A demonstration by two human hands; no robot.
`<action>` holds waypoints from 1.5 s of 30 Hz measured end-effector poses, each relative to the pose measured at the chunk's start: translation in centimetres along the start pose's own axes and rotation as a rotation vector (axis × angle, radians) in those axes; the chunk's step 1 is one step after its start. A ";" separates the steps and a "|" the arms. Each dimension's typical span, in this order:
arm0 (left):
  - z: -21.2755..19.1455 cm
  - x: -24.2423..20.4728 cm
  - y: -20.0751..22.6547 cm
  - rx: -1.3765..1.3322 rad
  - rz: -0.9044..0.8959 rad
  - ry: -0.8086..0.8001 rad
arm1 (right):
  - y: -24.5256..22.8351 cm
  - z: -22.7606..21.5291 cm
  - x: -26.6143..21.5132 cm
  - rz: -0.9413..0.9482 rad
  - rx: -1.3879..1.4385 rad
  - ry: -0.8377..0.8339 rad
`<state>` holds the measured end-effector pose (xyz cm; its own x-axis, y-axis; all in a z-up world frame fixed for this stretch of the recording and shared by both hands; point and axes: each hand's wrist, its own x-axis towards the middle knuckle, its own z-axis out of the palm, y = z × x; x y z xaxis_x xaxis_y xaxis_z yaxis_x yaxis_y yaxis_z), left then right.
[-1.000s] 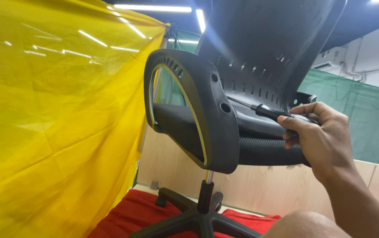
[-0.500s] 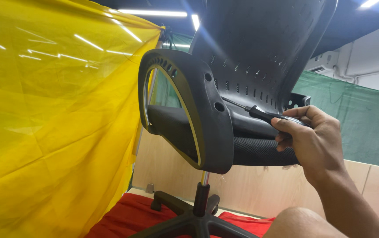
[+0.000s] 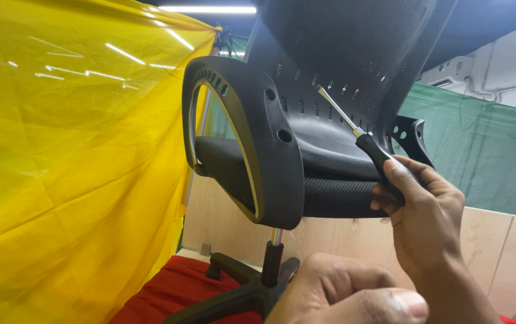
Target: The person attaches two black plastic armrests to a black office chair using a screwdriver and screws. They position each armrest, insert screws, and tighten them sequentially on both sides of the chair.
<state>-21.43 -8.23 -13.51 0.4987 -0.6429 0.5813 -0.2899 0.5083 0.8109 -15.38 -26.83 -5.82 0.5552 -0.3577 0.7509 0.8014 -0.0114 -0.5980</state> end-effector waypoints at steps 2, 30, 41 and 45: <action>-0.6 0.7 -0.6 0.144 -0.061 0.137 | 0.9 -1.0 -0.4 0.054 0.142 -0.021; -7.7 6.7 -13.3 0.251 -0.517 0.422 | 8.9 -9.6 -8.7 0.506 -0.220 -0.160; -8.0 9.3 -21.7 0.193 -0.521 0.271 | 9.6 -16.2 -9.8 0.616 -0.432 0.075; -7.1 9.9 -26.2 0.230 -0.512 0.225 | 10.4 -20.0 -10.7 0.668 -0.477 0.044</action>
<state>-3.12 -23.82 -29.44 0.7750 -0.6232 0.1049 -0.1241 0.0126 0.9922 -17.42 -41.82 -25.70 0.8644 -0.4661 0.1887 0.1189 -0.1752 -0.9773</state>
